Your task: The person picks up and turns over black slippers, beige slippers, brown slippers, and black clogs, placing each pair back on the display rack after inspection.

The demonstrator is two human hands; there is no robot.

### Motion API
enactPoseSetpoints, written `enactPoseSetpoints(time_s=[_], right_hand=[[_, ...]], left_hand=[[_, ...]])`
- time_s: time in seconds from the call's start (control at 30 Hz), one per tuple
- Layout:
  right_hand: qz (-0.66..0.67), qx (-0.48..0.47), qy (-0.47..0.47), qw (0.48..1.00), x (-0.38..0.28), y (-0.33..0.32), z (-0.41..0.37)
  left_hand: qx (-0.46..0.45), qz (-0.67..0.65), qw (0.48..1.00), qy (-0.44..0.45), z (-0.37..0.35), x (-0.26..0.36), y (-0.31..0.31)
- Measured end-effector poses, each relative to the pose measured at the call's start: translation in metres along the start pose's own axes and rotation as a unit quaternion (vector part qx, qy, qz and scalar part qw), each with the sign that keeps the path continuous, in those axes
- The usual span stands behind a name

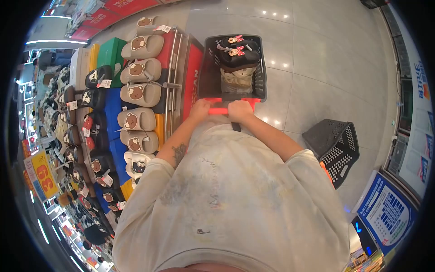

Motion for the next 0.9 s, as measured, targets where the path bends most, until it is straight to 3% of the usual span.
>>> enactPoseSetpoints(time_s=[0.33,0.4,0.53,0.63,0.7,0.9], right_hand=[[0.012,0.018,0.018,1.000,0.014,-0.027,0.026],[0.001,-0.021,0.015,1.000,0.014,-0.040,0.030],[-0.004,-0.014,0.037,0.999,0.025,-0.055,0.048],[-0.010,-0.019,0.064,0.998,0.038,-0.061,0.063],[-0.021,-0.012,0.074,0.997,0.047,-0.068,0.076],[-0.048,-0.004,0.080,0.996,0.070,-0.086,0.108]], left_hand=[[-0.021,-0.006,0.999,0.047,0.041,0.007,-0.010],[0.016,0.002,0.999,0.048,0.050,0.011,-0.017],[0.026,-0.015,0.997,0.072,0.067,0.033,-0.031],[-0.015,-0.067,0.996,0.053,0.096,0.024,-0.018],[-0.057,0.016,0.986,0.155,0.133,0.002,0.022],[-0.049,0.030,0.977,0.207,0.155,0.027,0.006]])
Point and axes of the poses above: each hand's wrist, its own z-axis towards the middle knuckle, its own y-axis out of the palm, x = y × z, the point moved 8 cm from there along z, towards the middle knuckle
